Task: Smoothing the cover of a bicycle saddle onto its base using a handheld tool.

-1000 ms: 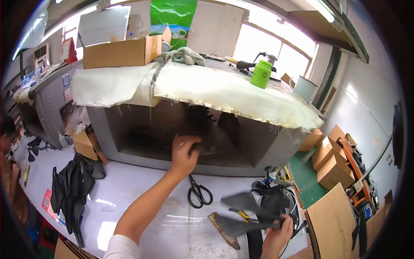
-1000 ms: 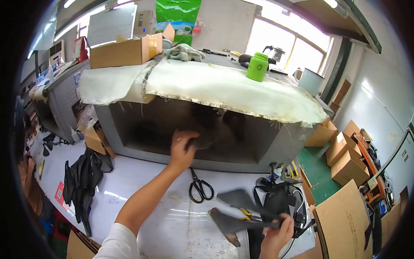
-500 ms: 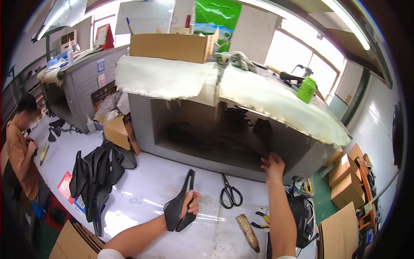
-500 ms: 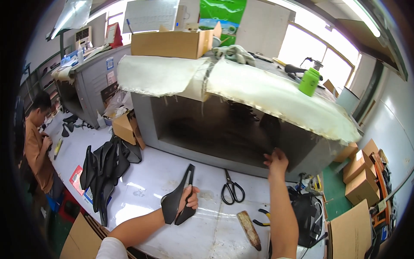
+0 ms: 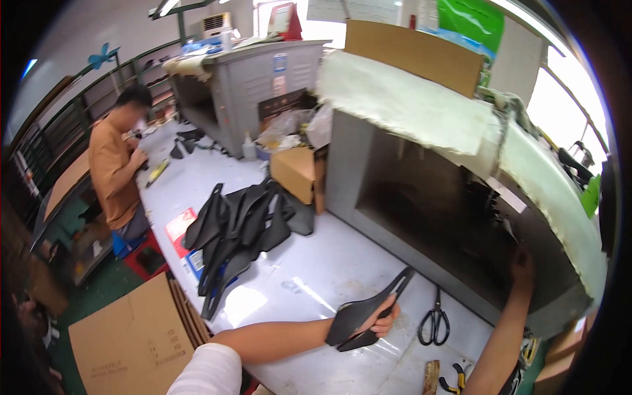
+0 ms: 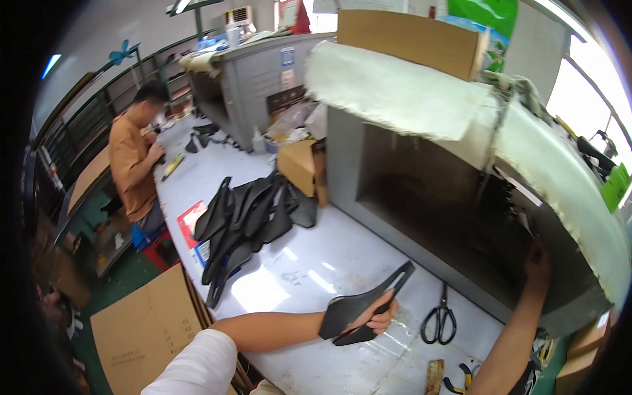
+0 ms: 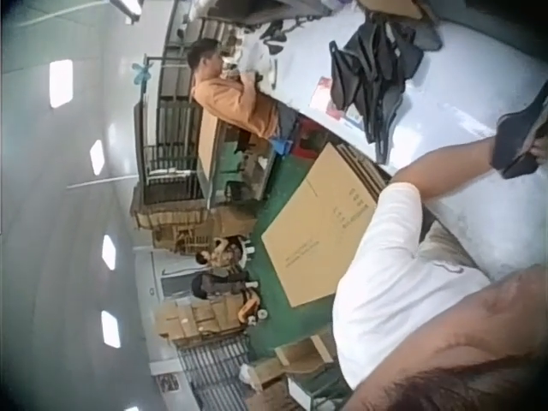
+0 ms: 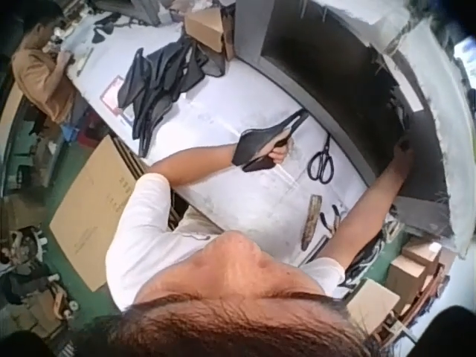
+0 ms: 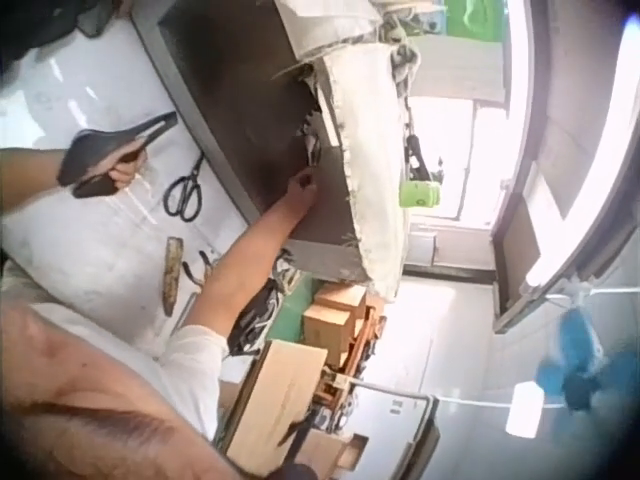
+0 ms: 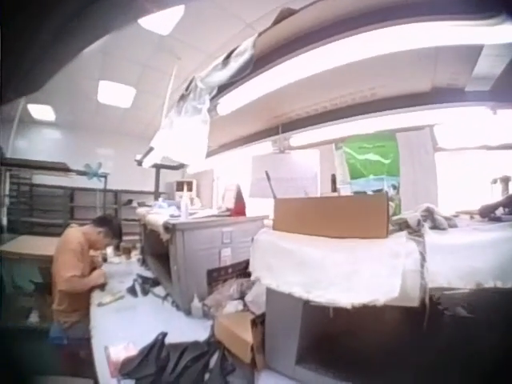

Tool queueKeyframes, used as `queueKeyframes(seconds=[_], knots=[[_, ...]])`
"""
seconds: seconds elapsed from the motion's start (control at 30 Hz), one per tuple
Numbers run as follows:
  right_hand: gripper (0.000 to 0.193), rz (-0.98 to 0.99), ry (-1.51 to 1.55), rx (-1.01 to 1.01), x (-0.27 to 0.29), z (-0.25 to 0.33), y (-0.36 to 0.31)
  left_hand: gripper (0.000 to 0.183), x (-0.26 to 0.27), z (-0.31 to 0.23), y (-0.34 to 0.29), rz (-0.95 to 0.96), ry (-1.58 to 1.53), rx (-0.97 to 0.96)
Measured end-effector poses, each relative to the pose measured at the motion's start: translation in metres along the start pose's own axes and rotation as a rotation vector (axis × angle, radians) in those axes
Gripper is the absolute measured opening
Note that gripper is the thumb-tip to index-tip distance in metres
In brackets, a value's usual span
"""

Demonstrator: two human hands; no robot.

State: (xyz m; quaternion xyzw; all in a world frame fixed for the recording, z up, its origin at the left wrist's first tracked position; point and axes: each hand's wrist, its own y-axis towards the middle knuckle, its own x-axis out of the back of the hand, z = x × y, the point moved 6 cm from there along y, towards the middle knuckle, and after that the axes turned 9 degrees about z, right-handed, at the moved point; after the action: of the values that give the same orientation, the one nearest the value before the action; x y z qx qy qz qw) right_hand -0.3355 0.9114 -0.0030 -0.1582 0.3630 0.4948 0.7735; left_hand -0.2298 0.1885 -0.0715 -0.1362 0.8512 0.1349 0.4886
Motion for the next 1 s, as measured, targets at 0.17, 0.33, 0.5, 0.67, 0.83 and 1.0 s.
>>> queueKeyframes(seconds=[0.17, 0.33, 0.5, 0.67, 0.83, 1.0], knots=[[0.035, 0.228, -0.540, 0.181, -0.030, -0.099, -0.075, 0.050, 0.021, 0.000, -0.002, -0.104, 0.045, 0.009], [0.035, -0.196, -0.098, 0.147, -0.176, -0.130, -0.344, 0.051, 0.014, -0.009, -0.016, -0.206, 0.037, -0.097], [0.028, -0.337, -0.269, -0.165, -0.219, -0.147, -0.502, 0.052, 0.027, -0.006, 0.000, -0.239, 0.062, -0.185], [0.041, -0.204, -0.916, -0.273, -0.240, -0.190, -0.549, 0.046, 0.025, -0.007, -0.011, -0.084, 0.078, -0.108], [0.070, 0.477, -1.830, 0.077, -0.318, -0.239, -0.601, 0.050, -0.021, -0.002, -0.044, -0.022, 0.004, -0.034], [0.052, 0.622, -1.569, -0.021, -0.346, -0.266, -0.661, 0.054, -0.102, 0.022, -0.104, -0.025, 0.159, -0.021]])
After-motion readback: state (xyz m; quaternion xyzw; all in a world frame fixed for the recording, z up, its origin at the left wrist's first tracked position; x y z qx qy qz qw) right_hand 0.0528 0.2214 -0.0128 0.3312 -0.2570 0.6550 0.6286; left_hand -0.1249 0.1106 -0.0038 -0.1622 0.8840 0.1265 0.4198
